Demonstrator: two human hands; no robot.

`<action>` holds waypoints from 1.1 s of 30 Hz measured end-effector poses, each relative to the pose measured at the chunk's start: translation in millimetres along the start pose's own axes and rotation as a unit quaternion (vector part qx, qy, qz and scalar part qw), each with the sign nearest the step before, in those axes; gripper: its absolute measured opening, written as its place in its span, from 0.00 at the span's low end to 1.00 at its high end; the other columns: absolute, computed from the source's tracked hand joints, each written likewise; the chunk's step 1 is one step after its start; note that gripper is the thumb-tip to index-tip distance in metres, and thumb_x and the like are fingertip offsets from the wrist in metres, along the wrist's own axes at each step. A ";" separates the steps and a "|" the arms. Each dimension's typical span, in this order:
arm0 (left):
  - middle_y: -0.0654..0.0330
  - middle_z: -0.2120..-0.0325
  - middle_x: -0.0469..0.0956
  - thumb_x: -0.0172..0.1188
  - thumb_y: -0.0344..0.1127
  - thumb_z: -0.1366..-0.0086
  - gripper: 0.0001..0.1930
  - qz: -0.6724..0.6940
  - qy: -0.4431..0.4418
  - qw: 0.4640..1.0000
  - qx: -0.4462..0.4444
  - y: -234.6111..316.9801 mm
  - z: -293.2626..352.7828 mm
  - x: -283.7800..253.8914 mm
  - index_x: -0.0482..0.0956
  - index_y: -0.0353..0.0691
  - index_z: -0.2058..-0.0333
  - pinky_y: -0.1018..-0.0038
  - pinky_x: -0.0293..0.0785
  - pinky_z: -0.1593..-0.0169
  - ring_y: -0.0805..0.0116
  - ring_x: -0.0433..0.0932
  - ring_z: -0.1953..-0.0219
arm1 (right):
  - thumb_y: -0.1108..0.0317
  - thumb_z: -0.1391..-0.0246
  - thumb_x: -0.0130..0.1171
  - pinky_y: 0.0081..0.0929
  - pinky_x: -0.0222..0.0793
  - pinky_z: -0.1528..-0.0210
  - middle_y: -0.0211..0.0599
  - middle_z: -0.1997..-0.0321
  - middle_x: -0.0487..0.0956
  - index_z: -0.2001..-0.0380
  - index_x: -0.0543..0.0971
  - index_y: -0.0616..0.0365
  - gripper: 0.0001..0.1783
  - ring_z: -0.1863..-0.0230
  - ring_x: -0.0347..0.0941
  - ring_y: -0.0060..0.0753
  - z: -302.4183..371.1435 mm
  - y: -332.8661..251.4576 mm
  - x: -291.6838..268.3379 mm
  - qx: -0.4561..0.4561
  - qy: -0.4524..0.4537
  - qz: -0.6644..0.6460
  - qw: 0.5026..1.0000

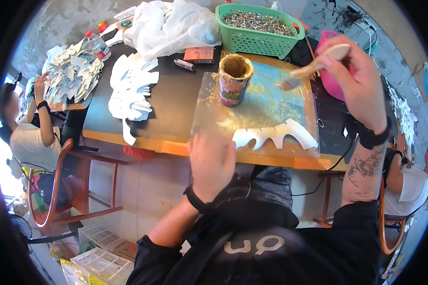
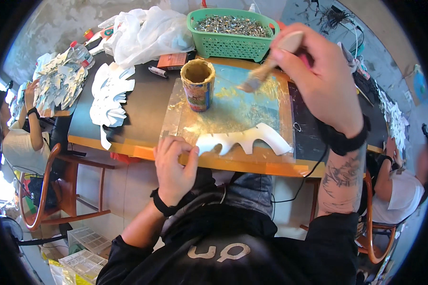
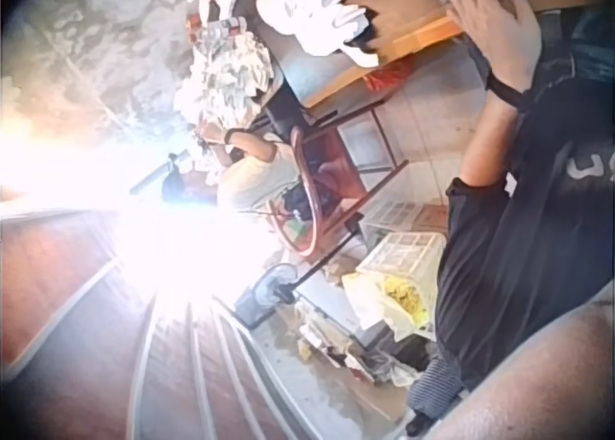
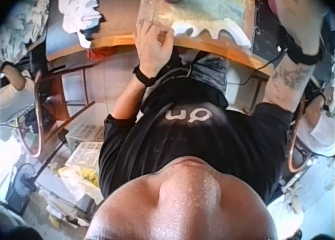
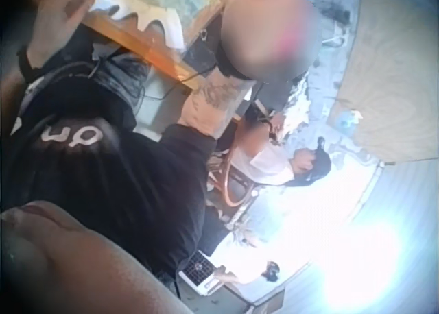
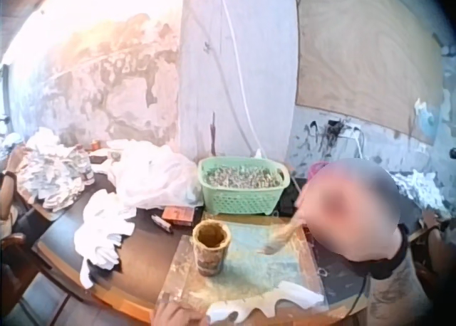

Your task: The person applies a yellowish paste to white plastic cutouts using a brush, then places small metal rings into the cutouts' holes. They repeat this process for multiple pieces, handling each item individually and arranging the finished units on the table.

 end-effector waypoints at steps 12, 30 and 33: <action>0.47 0.43 0.76 0.69 0.43 0.40 0.22 -0.093 -0.166 0.970 0.149 56.9 34.2 23.0 0.79 0.35 0.52 0.53 0.64 0.37 0.48 0.74 0.41 | 0.74 0.35 0.61 0.16 0.67 0.64 0.29 0.62 0.80 0.57 0.79 0.61 0.05 0.67 0.71 0.13 110.8 25.2 26.1 0.129 0.178 -0.135 0.966; 0.44 0.44 0.77 0.65 0.52 0.37 0.33 -0.118 -0.222 0.953 0.167 60.7 40.6 53.3 0.74 0.30 0.43 0.40 0.58 0.31 0.42 0.70 0.37 | 0.74 0.37 0.63 0.17 0.66 0.69 0.28 0.68 0.80 0.57 0.77 0.60 0.08 0.70 0.71 0.13 110.0 21.2 63.8 0.099 0.202 -0.066 0.972; 0.43 0.44 0.76 0.65 0.52 0.37 0.34 -0.110 -0.230 0.952 0.169 60.3 41.9 55.1 0.73 0.30 0.42 0.39 0.59 0.32 0.41 0.70 0.36 | 0.72 0.38 0.64 0.20 0.69 0.68 0.29 0.69 0.79 0.57 0.77 0.58 0.09 0.72 0.72 0.17 97.6 12.9 102.6 0.088 0.080 -0.010 0.993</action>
Point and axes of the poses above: each hand's wrist, its own z-axis away from the middle knuckle, its own x-axis out of the palm, y = z × x, the point moved 10 cm from there along -z, towards the middle knuckle
